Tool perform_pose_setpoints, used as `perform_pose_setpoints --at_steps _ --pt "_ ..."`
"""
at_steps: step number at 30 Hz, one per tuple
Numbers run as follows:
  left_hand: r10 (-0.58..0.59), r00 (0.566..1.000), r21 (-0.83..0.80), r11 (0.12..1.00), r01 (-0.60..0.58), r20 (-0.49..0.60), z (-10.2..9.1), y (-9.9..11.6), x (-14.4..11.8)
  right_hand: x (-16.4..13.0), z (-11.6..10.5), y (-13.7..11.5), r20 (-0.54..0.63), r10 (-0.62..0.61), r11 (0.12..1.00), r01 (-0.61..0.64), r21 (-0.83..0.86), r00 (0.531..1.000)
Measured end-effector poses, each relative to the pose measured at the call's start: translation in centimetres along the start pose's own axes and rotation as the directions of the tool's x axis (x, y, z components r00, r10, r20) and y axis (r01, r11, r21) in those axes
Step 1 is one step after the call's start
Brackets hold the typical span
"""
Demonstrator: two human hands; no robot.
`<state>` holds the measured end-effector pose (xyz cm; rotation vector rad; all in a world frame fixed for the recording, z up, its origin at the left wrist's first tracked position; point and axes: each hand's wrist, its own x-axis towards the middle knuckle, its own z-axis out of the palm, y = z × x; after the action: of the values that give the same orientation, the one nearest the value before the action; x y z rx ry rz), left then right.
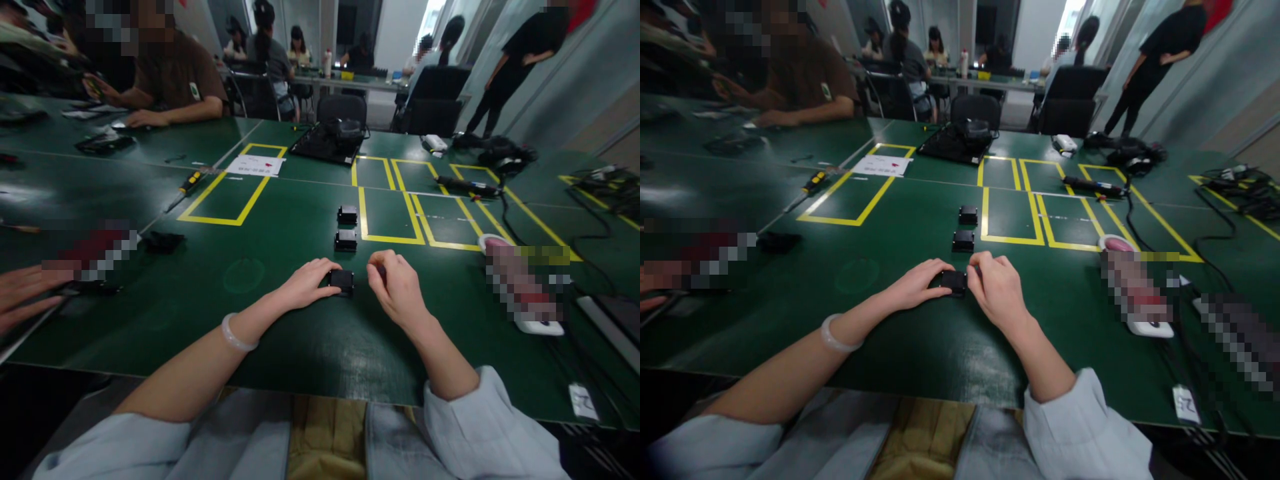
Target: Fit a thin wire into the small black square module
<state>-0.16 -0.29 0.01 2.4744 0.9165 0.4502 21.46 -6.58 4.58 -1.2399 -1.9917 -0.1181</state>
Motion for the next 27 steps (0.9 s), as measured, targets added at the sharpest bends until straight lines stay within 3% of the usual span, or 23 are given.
perform_pose_setpoints --at_steps 11,27 --pt "-0.009 1.0 0.009 1.0 0.009 0.005 -0.07 0.27 0.07 -0.16 0.6 0.24 -0.088 -0.018 0.999 0.014 -0.038 0.996" --pt "0.006 1.0 -0.002 1.0 -0.006 -0.005 -0.01 0.18 0.08 0.1 0.13 0.2 -0.003 -0.015 0.995 0.015 -0.094 1.0"
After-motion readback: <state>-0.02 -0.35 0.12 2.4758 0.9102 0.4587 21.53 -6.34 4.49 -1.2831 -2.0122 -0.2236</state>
